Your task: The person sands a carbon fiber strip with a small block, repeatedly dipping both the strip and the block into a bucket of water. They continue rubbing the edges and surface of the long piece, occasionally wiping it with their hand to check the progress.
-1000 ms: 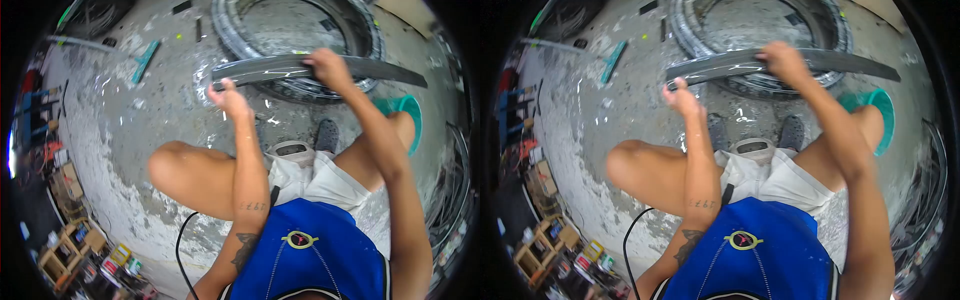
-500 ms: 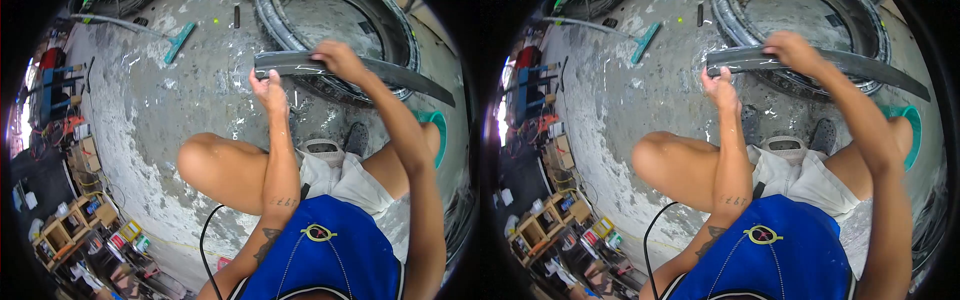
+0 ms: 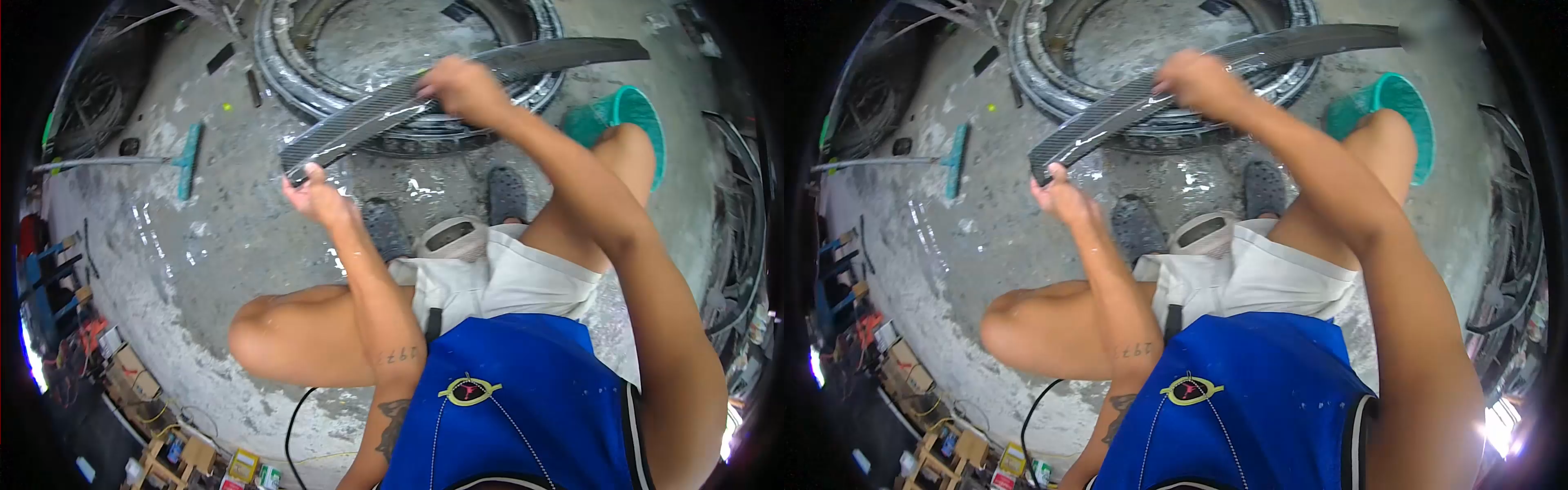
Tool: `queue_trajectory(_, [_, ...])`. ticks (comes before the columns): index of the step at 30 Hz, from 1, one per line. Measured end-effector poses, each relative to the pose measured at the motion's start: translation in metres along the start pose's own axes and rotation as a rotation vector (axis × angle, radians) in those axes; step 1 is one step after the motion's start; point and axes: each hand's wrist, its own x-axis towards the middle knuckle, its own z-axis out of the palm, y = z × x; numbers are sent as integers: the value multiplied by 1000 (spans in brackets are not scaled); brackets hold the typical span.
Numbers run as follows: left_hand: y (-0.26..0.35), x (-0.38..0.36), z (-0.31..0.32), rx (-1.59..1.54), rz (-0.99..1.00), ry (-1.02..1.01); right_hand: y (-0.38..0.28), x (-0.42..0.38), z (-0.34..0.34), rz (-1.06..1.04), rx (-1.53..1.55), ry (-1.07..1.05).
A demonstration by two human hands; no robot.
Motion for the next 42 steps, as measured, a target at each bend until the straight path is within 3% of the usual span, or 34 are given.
queue_trajectory(3, [0,-3,-4,37,13,-16,87,-44,-72,262,-439,94])
queue_trajectory(5, [2,-1,-3,59,10,-38,97,-46,-69,479,-542,121])
queue_trajectory(6, [-3,2,-6,61,11,-16,71,-44,-59,516,-529,142])
queue_trajectory(7, [-4,4,-5,63,10,5,45,-41,-32,399,-489,341])
queue_trajectory(8, [-1,3,-2,52,4,-21,19,-33,-12,432,-583,220])
queue_trajectory(9, [2,0,1,80,-13,23,-1,-29,0,211,-415,261])
queue_trajectory(10, [5,-3,1,114,-32,65,-21,-24,1,162,-381,226])
queue_trajectory(13, [-6,12,-15,194,52,-45,40,-52,-35,185,-363,203])
queue_trajectory(16, [-5,17,-19,204,-53,-82,120,-84,-107,582,-539,282])
queue_trajectory(17, [2,11,-11,180,-88,-42,171,-106,-121,632,-504,265])
queue_trajectory(18, [9,1,-1,146,-113,8,179,-114,-150,628,-634,185])
queue_trajectory(19, [11,-2,3,152,-95,24,192,-122,-167,787,-558,345])
queue_trajectory(20, [8,-1,1,159,-74,51,215,-139,-176,803,-363,556])
queue_trajectory(21, [3,3,-2,185,-59,63,232,-155,-186,976,-222,627])
queue_trajectory(22, [-3,6,-6,145,-33,66,231,-155,-202,1359,-6,550])
queue_trajectory(23, [0,8,-5,119,14,82,279,-191,-185,1160,243,805])
queue_trajectory(25, [7,13,-8,92,21,76,290,-198,-182,1278,893,930])
queue_trajectory(29, [40,54,-26,128,43,206,282,-184,-178,1279,1007,810])
queue_trajectory(32, [62,106,-63,122,-24,236,280,-181,-175,1206,1272,718])
queue_trajectory(33, [66,125,-76,125,-9,242,267,-175,-175,1203,1289,711])
queue_trajectory(36, [86,174,-108,123,-51,261,221,-159,-188,1025,1268,233])
queue_trajectory(37, [89,192,-131,129,-76,215,226,-161,-186,954,1189,222])
queue_trajectory(38, [92,211,-155,282,-33,70,205,-157,-205,1012,1069,251])
queue_trajectory(40, [110,215,-168,507,-213,188,246,-187,-217,995,1027,300])
queue_trajectory(41, [120,197,-153,576,-213,263,251,-200,-231,1122,943,395])
queue_trajectory(42, [130,188,-142,665,-204,210,284,-225,-230,1121,936,527])
